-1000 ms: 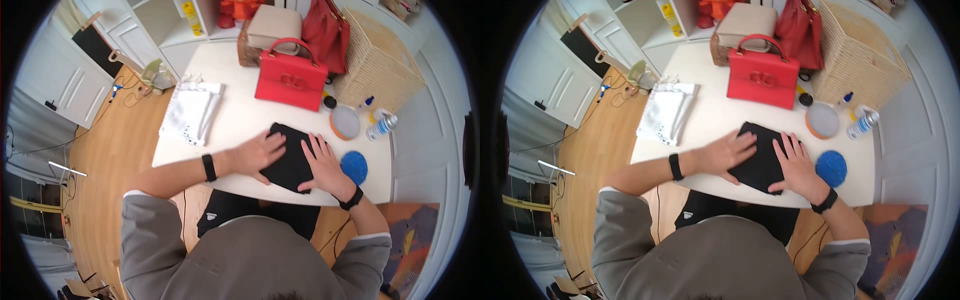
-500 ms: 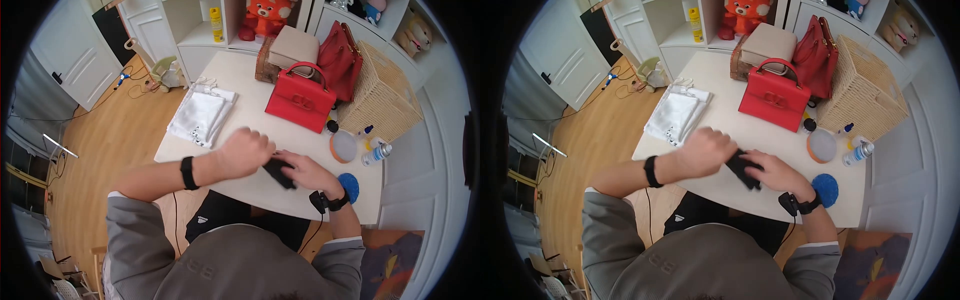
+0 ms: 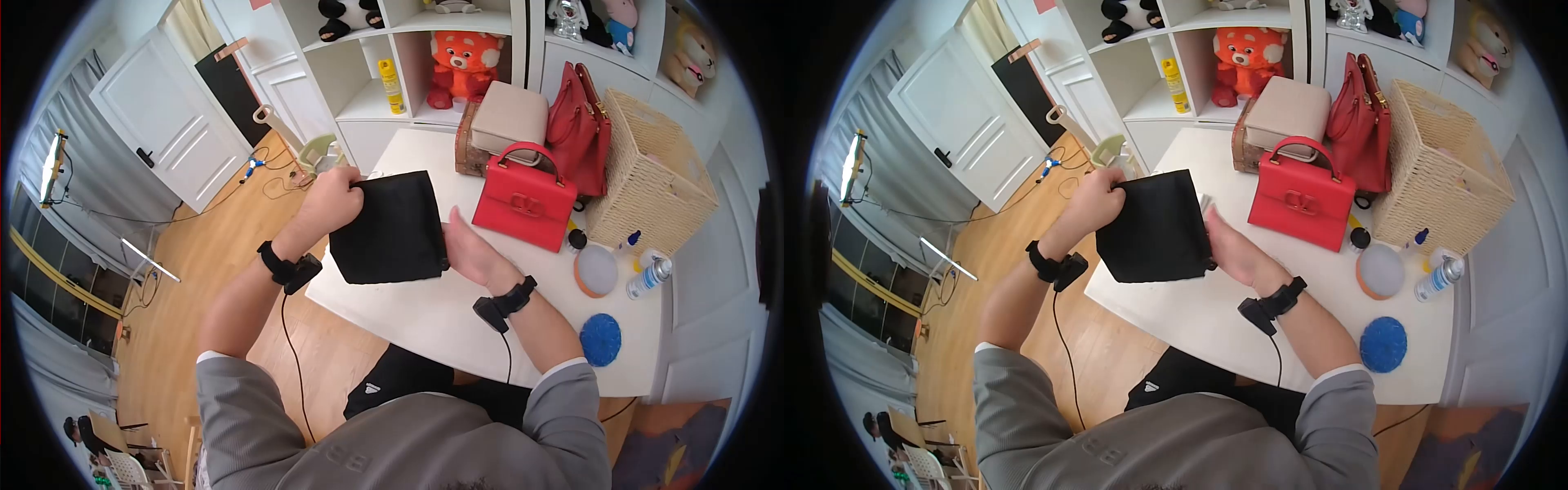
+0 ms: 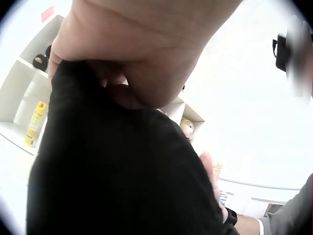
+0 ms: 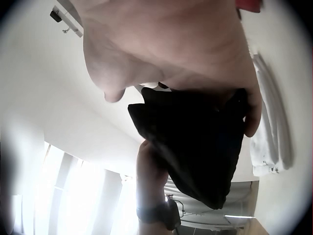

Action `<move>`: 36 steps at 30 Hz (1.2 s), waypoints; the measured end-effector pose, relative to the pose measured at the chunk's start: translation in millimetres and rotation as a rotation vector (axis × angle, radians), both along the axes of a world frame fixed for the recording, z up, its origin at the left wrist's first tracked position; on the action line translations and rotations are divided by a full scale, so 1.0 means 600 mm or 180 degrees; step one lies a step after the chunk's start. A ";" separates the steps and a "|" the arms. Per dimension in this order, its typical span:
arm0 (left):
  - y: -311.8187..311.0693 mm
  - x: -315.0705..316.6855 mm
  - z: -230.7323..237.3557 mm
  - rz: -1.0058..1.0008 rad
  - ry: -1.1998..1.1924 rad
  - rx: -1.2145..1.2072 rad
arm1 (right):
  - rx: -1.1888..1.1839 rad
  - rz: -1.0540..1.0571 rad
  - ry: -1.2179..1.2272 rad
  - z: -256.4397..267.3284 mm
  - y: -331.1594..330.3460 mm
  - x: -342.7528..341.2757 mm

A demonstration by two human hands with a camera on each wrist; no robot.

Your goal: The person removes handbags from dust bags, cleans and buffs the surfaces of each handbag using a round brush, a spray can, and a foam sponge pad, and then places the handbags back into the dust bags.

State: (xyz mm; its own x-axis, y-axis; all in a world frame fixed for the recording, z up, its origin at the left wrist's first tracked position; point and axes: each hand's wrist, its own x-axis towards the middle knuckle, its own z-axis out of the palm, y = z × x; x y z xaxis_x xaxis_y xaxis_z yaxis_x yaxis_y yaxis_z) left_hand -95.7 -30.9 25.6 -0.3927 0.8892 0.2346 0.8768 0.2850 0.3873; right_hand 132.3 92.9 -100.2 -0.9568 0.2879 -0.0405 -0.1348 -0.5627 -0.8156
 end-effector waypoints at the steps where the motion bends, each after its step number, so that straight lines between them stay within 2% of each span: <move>1: 0.000 -0.014 -0.011 0.0081 -0.0184 -0.0080 | 0.0020 0.0083 -0.0124 -0.006 0.010 -0.003; 4: 0.009 -0.062 -0.044 0.0296 -0.0630 -0.0301 | 0.0196 -0.0027 -0.0043 -0.015 -0.001 -0.016; 6: 0.011 -0.091 -0.065 0.0328 -0.0888 -0.0299 | 0.1666 -0.0085 -0.0623 -0.014 0.011 -0.033; 7: 0.011 -0.108 -0.077 0.0356 -0.1131 -0.0281 | 0.1659 -0.0090 -0.0627 -0.015 0.022 -0.048; 9: 0.006 -0.155 -0.119 0.0463 -0.1374 -0.0249 | 0.1964 -0.0726 -0.0824 -0.015 0.053 -0.090; 10: 0.003 -0.173 -0.139 0.0581 -0.1618 -0.0206 | 0.1932 -0.1266 -0.0609 -0.011 0.057 -0.109; 12: -0.009 -0.181 -0.165 0.0617 -0.1784 -0.0189 | 0.2057 -0.1396 -0.0780 -0.002 0.085 -0.148; 14: -0.016 -0.190 -0.205 0.0659 -0.1970 -0.0183 | 0.2284 -0.1295 -0.1014 -0.037 0.118 -0.201; 16: -0.021 -0.195 -0.259 0.0672 -0.1040 -0.0280 | 0.2517 -0.1159 -0.1280 -0.080 0.123 -0.228; 17: -0.032 -0.184 -0.268 0.0396 -0.0562 -0.0194 | 0.3141 -0.1311 -0.1354 -0.094 0.117 -0.230; 18: -0.039 -0.172 -0.278 0.0378 -0.0586 -0.0180 | 0.3766 -0.1463 -0.1428 -0.108 0.114 -0.228; 20: -0.042 -0.135 -0.277 -0.0116 0.0782 0.0000 | 0.4109 -0.1438 -0.1647 -0.096 0.082 -0.202; 22: -0.033 -0.090 -0.281 -0.0382 0.0809 -0.0093 | 0.4606 -0.2100 -0.1481 -0.103 0.061 -0.175; 23: -0.031 -0.073 -0.287 -0.0633 0.0861 -0.0195 | 0.4599 -0.2103 -0.1546 -0.090 0.049 -0.154; 24: -0.027 -0.065 -0.291 -0.0702 0.0831 -0.0193 | 0.4938 -0.1982 -0.1511 -0.073 0.041 -0.127; 25: -0.019 -0.058 -0.294 -0.0624 0.0797 -0.0492 | 0.5277 -0.1869 -0.1492 -0.057 0.036 -0.099; 26: -0.008 -0.051 -0.300 -0.0572 0.0767 -0.0787 | 0.5271 -0.1927 -0.1617 -0.051 0.034 -0.070; 28: 0.002 -0.070 -0.326 -0.0755 0.0572 -0.1122 | 0.5784 -0.1359 -0.1753 -0.045 0.031 -0.003; 30: 0.003 -0.074 -0.341 -0.0826 0.0876 -0.1288 | 0.6011 -0.1437 -0.1864 -0.054 0.026 0.068; 32: 0.009 -0.063 -0.316 -0.0776 0.0802 -0.1469 | 0.6726 -0.1664 -0.1678 -0.072 0.029 0.132; 34: 0.023 -0.050 -0.295 -0.0797 0.1148 -0.1369 | 0.6819 -0.1692 -0.1939 -0.083 0.035 0.187; 35: 0.029 -0.023 -0.273 -0.0888 0.1197 -0.0947 | 0.6919 -0.1687 -0.2078 -0.088 0.038 0.207; 36: 0.038 0.002 -0.268 -0.1187 0.1131 -0.0042 | 0.6899 -0.1690 -0.2156 -0.095 0.040 0.222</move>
State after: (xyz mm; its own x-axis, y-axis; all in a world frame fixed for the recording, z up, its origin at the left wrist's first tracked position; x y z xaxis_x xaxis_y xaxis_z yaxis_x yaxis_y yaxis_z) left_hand -94.3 -8.1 -135.0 0.0537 0.9574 0.2839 0.9965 -0.0694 0.0456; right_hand 265.5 116.6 -157.4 -0.7975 0.4592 0.3912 0.5232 0.8494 0.0695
